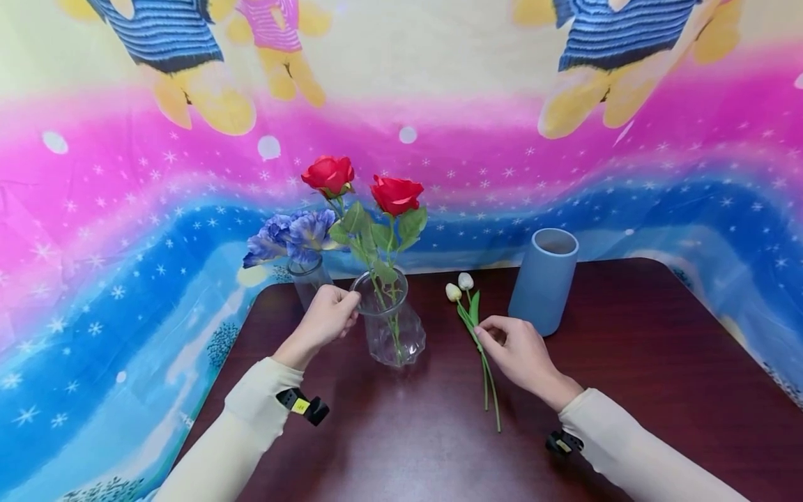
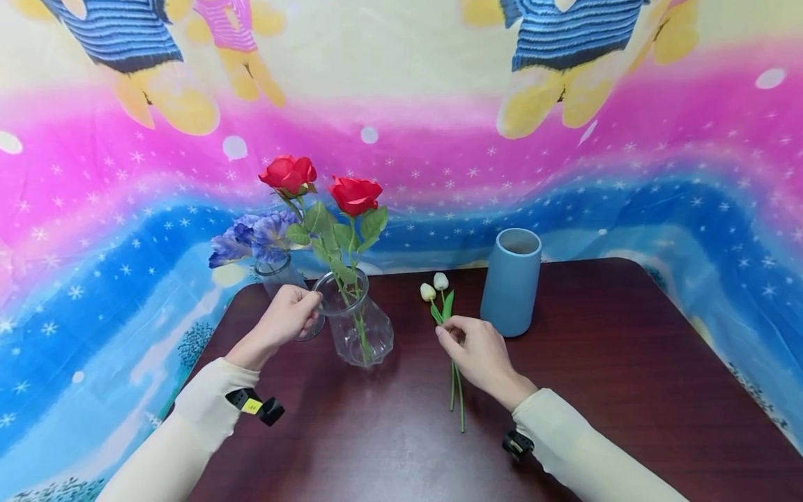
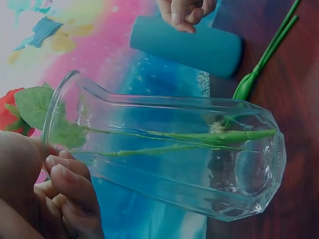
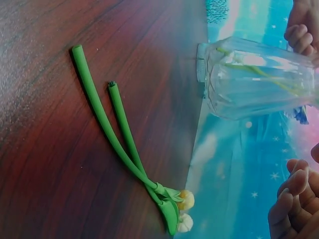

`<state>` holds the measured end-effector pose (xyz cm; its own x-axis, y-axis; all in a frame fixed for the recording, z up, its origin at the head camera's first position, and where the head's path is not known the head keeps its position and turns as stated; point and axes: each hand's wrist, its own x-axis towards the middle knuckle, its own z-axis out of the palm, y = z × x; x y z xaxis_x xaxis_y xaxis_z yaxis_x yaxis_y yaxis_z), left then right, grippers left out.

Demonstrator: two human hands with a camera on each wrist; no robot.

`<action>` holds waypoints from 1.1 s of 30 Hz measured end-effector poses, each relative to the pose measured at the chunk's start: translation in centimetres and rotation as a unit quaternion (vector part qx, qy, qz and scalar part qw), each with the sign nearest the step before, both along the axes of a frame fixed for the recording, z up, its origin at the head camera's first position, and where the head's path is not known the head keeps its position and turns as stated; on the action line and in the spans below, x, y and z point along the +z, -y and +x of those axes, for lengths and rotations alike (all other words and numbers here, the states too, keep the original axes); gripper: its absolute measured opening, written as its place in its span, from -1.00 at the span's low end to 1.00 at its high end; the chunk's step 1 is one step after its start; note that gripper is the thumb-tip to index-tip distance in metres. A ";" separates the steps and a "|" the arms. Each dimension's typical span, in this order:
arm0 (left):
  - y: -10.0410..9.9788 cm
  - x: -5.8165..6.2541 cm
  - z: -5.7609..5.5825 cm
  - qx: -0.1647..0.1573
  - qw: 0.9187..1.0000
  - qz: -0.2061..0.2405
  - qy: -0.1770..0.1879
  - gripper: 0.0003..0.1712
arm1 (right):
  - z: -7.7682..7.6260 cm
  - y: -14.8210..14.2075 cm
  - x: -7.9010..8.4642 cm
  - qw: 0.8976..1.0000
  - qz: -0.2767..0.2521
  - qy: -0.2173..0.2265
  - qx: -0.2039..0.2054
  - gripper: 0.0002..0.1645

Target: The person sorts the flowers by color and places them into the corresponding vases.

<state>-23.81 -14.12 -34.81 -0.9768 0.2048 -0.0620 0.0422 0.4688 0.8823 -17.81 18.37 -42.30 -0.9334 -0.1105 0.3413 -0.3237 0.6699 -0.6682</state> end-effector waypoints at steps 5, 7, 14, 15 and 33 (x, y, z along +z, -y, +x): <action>-0.3 -0.2 -1.1 0.008 1.000 -0.001 -0.004 -0.53 | 0.0 -0.1 -0.3 1.000 -0.001 0.004 -0.003 -0.87; -0.3 -0.3 -1.5 0.008 1.000 0.001 -0.004 -0.53 | -0.1 -0.1 -0.4 1.000 -0.002 0.003 -0.005 -0.87; -0.2 -0.2 -3.0 0.028 1.000 -0.010 -0.006 -0.49 | -0.2 -0.1 -0.6 1.000 -0.003 0.007 0.000 -0.85; -0.2 -0.2 -3.2 0.029 0.999 -0.012 -0.005 -0.49 | -0.2 -0.1 -0.7 1.000 -0.003 0.008 -0.002 -0.85; -0.8 -1.2 -5.8 0.072 0.997 -0.024 0.000 -0.45 | -0.3 0.1 -1.2 1.000 0.000 0.010 -0.001 -0.87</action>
<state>-29.65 -13.33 -36.03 -0.9959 0.0582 -0.0686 -0.0292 0.5124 0.8583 -18.12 18.31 -43.52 -0.9404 -0.1092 0.3221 -0.3091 0.6695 -0.6754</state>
